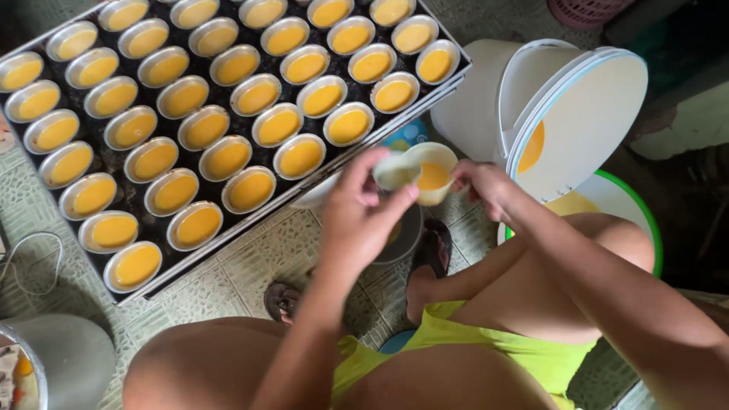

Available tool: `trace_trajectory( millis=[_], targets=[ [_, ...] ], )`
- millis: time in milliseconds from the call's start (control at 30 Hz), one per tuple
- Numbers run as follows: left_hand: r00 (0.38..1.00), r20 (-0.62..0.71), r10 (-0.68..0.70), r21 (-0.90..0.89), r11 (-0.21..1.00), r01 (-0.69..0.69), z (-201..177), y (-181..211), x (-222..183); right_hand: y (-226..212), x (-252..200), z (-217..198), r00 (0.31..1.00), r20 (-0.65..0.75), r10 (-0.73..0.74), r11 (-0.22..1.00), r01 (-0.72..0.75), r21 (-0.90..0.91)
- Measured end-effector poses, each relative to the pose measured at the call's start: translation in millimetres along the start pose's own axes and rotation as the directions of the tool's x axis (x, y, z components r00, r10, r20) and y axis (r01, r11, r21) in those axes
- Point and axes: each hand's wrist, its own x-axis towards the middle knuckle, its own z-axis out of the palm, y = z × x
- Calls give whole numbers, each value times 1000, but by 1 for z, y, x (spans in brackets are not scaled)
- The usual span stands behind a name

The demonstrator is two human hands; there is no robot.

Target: Filling small molds with a yellow liquid mixture and arranging them in a large tray

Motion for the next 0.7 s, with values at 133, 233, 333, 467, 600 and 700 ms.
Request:
trace_trajectory(
  millis=[133, 233, 333, 467, 600, 700],
  targets=[
    [989, -131, 70, 294, 955, -28, 55, -141, 35, 71, 125, 37, 996, -63, 61, 997, -57, 57],
    [978, -208, -1, 399, 913, 86, 91, -200, 77, 100, 197, 65, 989, -122, 77, 982, -54, 182],
    [972, -115, -204, 470, 851, 234, 110, -225, 122, 110, 227, 88, 988, -122, 96, 961, -61, 269],
    [922, 33, -385, 708, 661, 250, 128, -255, 167, 134, 266, 110, 974, -135, 185, 929, -128, 347],
    [923, 87, -375, 745, 640, 189, 132, -262, 181, 153, 285, 112, 998, -38, -54, 998, 53, -29],
    [933, 110, -343, 758, 636, 145, 136, -269, 185, 194, 293, 127, 993, -58, -106, 851, 121, 511]
  ],
)
